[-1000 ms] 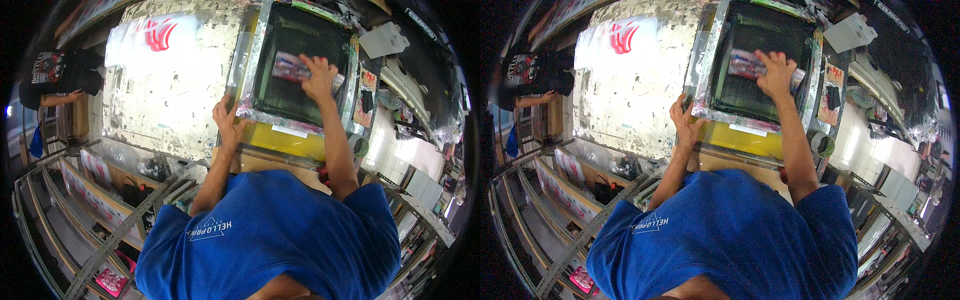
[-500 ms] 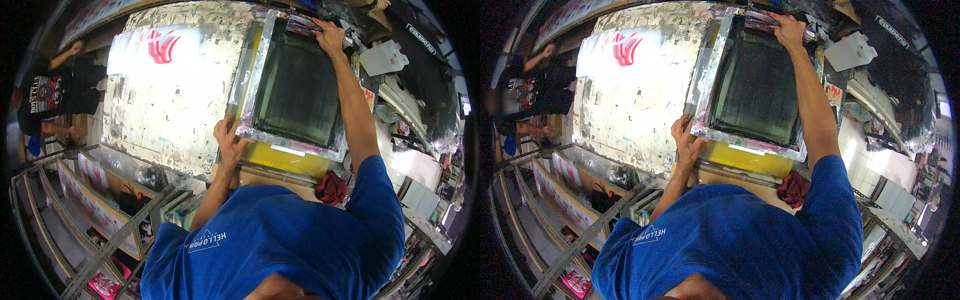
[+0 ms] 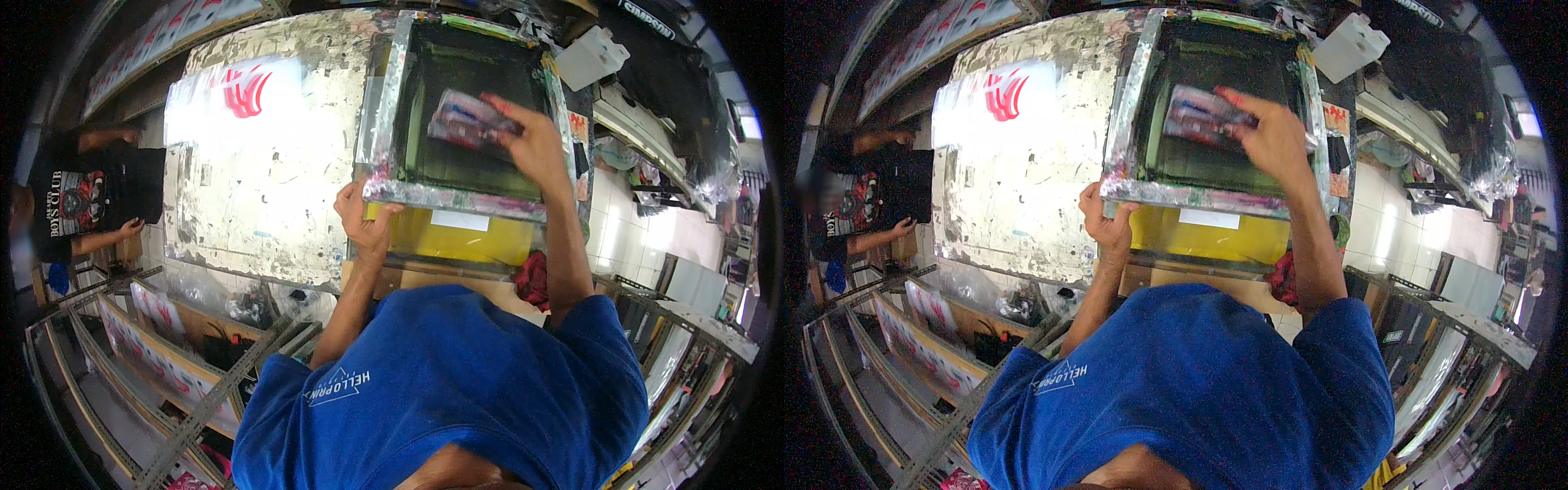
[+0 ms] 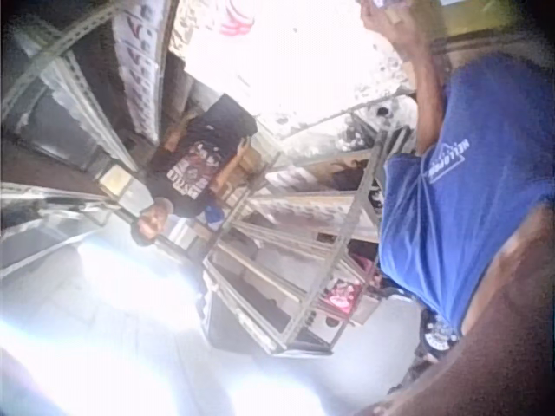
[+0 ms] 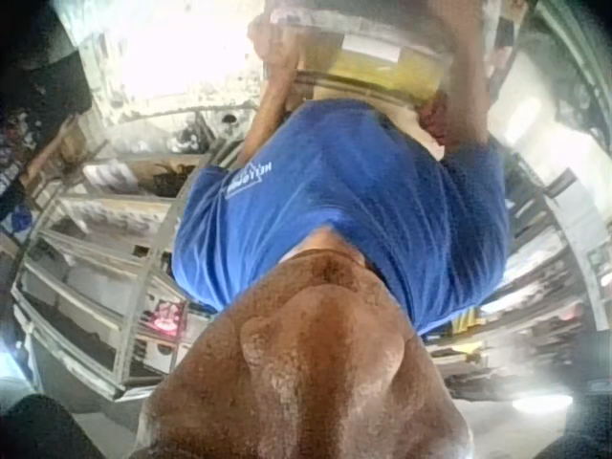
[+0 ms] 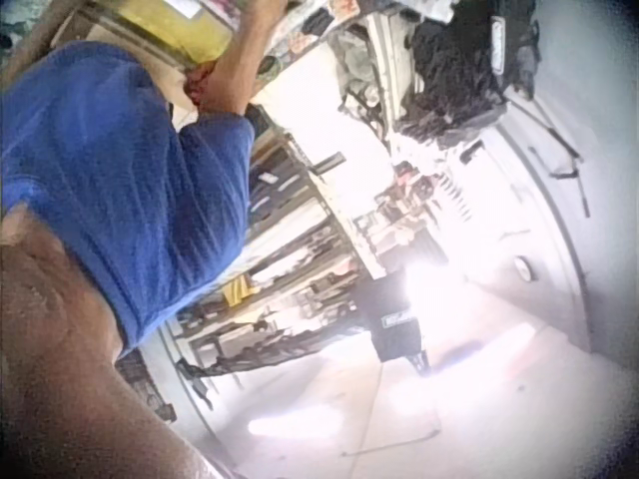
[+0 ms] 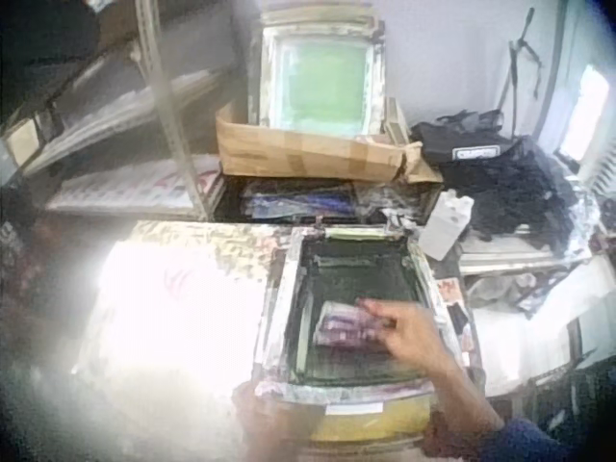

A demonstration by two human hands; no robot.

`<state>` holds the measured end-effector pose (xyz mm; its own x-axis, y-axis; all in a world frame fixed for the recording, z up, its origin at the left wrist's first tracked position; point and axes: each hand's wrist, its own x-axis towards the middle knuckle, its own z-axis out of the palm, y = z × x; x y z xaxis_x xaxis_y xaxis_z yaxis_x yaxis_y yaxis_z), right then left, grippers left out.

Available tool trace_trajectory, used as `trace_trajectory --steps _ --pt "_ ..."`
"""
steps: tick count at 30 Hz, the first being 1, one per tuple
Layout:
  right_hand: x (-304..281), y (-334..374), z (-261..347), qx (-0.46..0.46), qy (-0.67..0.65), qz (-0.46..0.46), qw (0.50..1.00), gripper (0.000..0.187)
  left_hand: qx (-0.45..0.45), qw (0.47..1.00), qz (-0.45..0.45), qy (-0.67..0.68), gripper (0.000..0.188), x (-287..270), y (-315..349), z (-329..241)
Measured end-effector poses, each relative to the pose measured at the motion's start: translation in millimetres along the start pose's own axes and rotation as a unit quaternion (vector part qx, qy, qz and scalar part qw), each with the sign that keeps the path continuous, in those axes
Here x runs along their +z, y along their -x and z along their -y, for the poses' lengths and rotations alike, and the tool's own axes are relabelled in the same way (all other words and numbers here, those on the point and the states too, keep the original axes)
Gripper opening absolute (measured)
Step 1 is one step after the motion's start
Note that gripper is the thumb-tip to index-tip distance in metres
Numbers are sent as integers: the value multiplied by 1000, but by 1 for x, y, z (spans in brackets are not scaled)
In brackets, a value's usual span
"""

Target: The person repeatedly inks a screen-printing frame with a squeegee and pulls the ink across the mesh to transfer a red flame design onto a substrate. The person handles the squeegee and screen frame throughout, working at a bench in a print shop.

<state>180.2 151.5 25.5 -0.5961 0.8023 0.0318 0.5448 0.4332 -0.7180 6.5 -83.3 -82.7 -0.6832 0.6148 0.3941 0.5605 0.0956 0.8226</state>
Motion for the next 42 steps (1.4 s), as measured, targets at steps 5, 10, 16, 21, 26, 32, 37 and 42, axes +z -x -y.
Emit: trace_trajectory --steps 5,10,16,21,26,32,37,42 --pt "-38 33 68 -248 240 -184 920 49 8 996 -76 38 45 2 -65 -64" --pt "-88 -22 95 -283 206 -216 912 41 51 961 -74 262 52 16 -127 -81" --pt "-134 -64 144 -164 180 -187 952 39 -58 991 -41 -117 56 46 -85 33" --pt "-141 -91 126 -236 208 -254 915 39 -12 948 1 -319 38 60 -42 51" --pt "-145 -96 130 -226 204 -232 924 39 11 976 -15 -216 16 63 -45 54" --pt "-146 -101 125 -227 199 -239 923 41 -167 984 -53 11 19 64 -62 7" --pt "-146 -99 135 -211 239 -249 915 40 -219 971 -64 77 19 45 -62 -1" --pt "-143 -104 129 -208 187 -246 928 35 -206 968 -128 59 19 -20 -69 46"
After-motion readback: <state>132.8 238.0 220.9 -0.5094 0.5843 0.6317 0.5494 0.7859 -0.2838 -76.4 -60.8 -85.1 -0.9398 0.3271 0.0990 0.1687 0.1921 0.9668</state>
